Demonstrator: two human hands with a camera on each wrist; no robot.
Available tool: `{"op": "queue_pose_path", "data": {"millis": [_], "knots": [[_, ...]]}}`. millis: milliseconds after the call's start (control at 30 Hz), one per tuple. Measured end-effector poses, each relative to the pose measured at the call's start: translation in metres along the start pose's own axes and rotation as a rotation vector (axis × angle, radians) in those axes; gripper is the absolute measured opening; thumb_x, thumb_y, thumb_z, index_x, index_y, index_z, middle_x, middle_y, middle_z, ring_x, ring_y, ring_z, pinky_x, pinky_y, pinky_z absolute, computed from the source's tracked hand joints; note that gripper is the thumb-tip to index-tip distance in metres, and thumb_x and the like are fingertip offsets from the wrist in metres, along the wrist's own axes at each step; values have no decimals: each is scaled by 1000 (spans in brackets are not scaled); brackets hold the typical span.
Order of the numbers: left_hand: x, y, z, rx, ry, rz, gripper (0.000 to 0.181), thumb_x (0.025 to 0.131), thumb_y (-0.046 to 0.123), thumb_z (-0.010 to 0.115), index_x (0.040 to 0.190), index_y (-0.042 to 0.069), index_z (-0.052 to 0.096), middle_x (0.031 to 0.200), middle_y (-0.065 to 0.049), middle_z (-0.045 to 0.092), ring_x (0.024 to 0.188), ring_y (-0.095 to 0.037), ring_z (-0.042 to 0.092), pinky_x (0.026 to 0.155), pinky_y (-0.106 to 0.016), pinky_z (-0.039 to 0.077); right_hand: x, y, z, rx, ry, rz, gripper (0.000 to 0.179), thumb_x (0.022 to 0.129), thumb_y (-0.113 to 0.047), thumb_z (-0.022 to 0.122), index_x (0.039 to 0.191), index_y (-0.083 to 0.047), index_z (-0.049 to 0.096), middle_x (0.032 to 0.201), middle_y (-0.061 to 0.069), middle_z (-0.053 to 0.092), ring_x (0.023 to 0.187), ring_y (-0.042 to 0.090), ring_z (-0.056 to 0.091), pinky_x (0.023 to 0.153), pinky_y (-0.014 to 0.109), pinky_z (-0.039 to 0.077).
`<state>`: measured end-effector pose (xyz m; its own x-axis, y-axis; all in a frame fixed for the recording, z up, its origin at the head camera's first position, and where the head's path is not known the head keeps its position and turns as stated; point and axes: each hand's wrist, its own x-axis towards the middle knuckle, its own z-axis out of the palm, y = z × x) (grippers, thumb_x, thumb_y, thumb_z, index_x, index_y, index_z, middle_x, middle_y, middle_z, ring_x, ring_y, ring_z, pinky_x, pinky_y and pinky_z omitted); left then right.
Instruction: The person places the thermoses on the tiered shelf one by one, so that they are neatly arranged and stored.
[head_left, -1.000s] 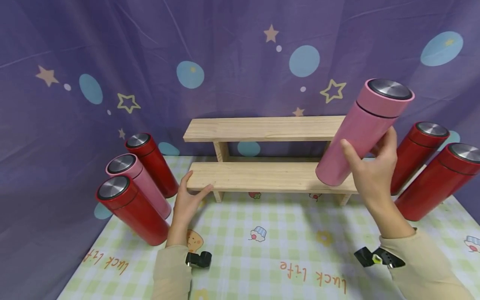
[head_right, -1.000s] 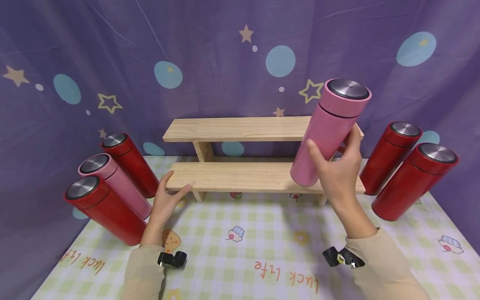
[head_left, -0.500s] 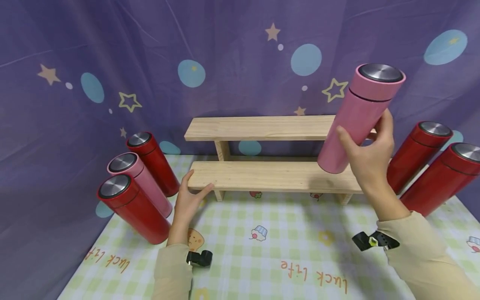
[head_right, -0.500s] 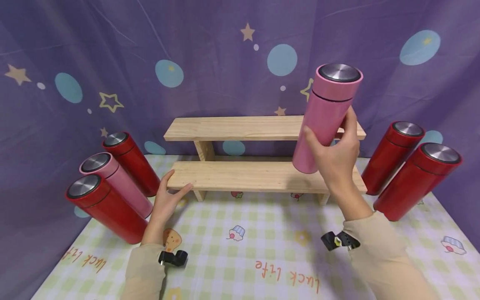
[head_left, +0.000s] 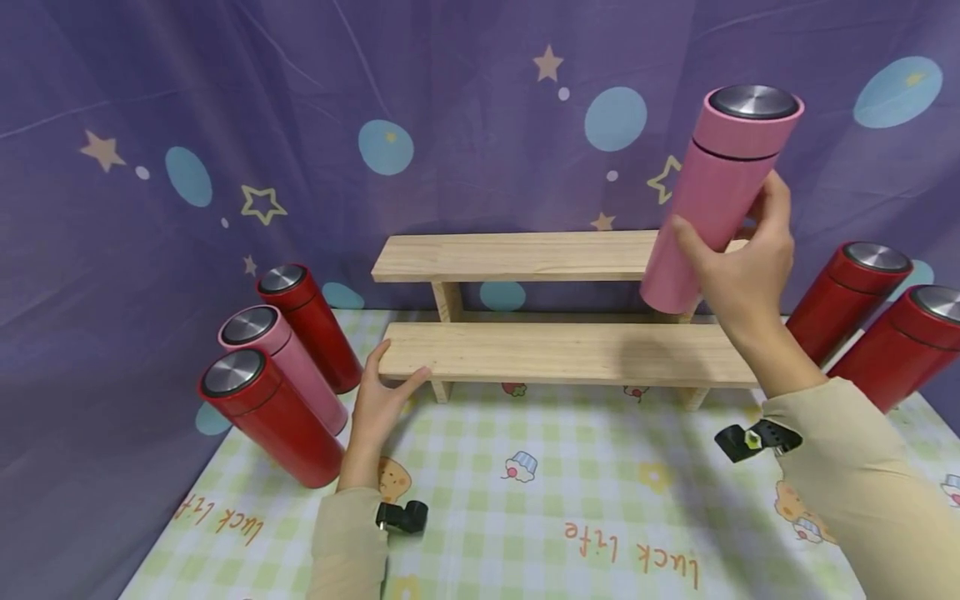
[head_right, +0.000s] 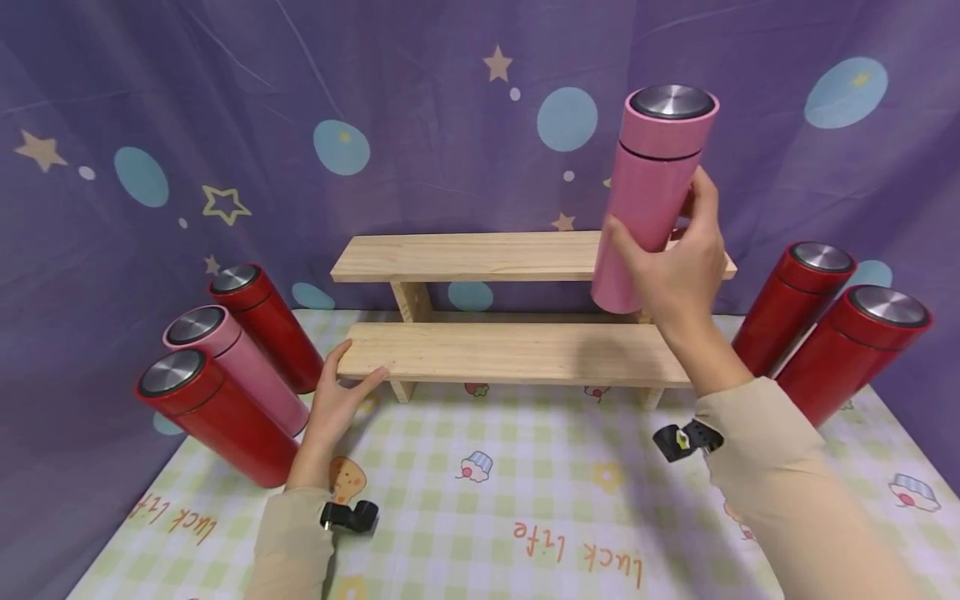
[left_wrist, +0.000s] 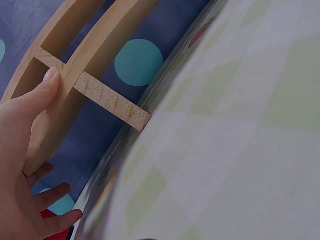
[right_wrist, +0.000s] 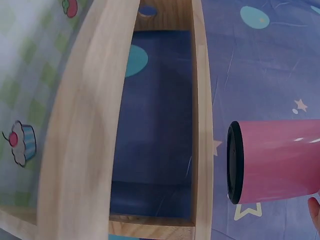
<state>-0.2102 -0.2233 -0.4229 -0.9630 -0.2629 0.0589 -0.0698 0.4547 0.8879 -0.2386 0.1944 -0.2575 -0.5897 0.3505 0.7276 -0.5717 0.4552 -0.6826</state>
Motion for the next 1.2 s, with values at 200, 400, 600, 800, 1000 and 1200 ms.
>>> {"op": "queue_pose_path", "data": {"millis": [200, 400, 600, 800, 1000, 1200], "knots": [[-1, 2, 1, -3, 2, 3, 101, 78, 60, 77, 157, 26, 25, 162, -7, 22, 147, -28, 21, 114, -58, 20, 12, -5, 4, -91, -34, 7, 74, 75, -40, 80, 140, -26, 49, 109, -11, 60, 97, 5, 54, 73, 18, 41], [-1, 2, 2, -6, 4, 4, 100, 78, 59, 77, 157, 25, 25, 162, -7, 23, 147, -28, 21, 115, -57, 20, 25, -7, 10, -180, -88, 18, 75, 77, -45, 78, 142, -29, 46, 116, 1, 62, 99, 6, 54, 75, 18, 41], [-1, 0, 3, -14, 4, 10, 100, 78, 58, 78, 157, 24, 26, 161, -8, 24, 147, -27, 22, 115, -56, 20, 34, -4, 17, -268, -87, 8, 75, 77, -48, 77, 142, -31, 45, 118, 2, 64, 102, 13, 58, 78, 26, 39], [-1, -2, 1, 8, 2, 10, 101, 78, 60, 76, 158, 25, 24, 162, -9, 23, 146, -30, 22, 114, -58, 21, 45, 0, 22, -281, -94, 45, 76, 75, -50, 77, 142, -32, 45, 119, 0, 65, 103, 13, 60, 80, 28, 39], [1, -3, 0, 6, 3, 14, 102, 78, 60, 76, 158, 26, 24, 162, -8, 23, 146, -30, 23, 114, -58, 21, 58, 4, 21, -254, -147, 85, 81, 75, -53, 78, 144, -30, 43, 123, 2, 65, 105, 11, 59, 81, 25, 38], [1, -2, 1, 6, 0, 11, 102, 77, 62, 76, 158, 27, 24, 162, -8, 23, 146, -30, 22, 114, -59, 21, 68, 8, 20, -258, -184, 140, 83, 75, -52, 80, 145, -31, 41, 127, 3, 63, 105, 10, 57, 82, 25, 37]]}}
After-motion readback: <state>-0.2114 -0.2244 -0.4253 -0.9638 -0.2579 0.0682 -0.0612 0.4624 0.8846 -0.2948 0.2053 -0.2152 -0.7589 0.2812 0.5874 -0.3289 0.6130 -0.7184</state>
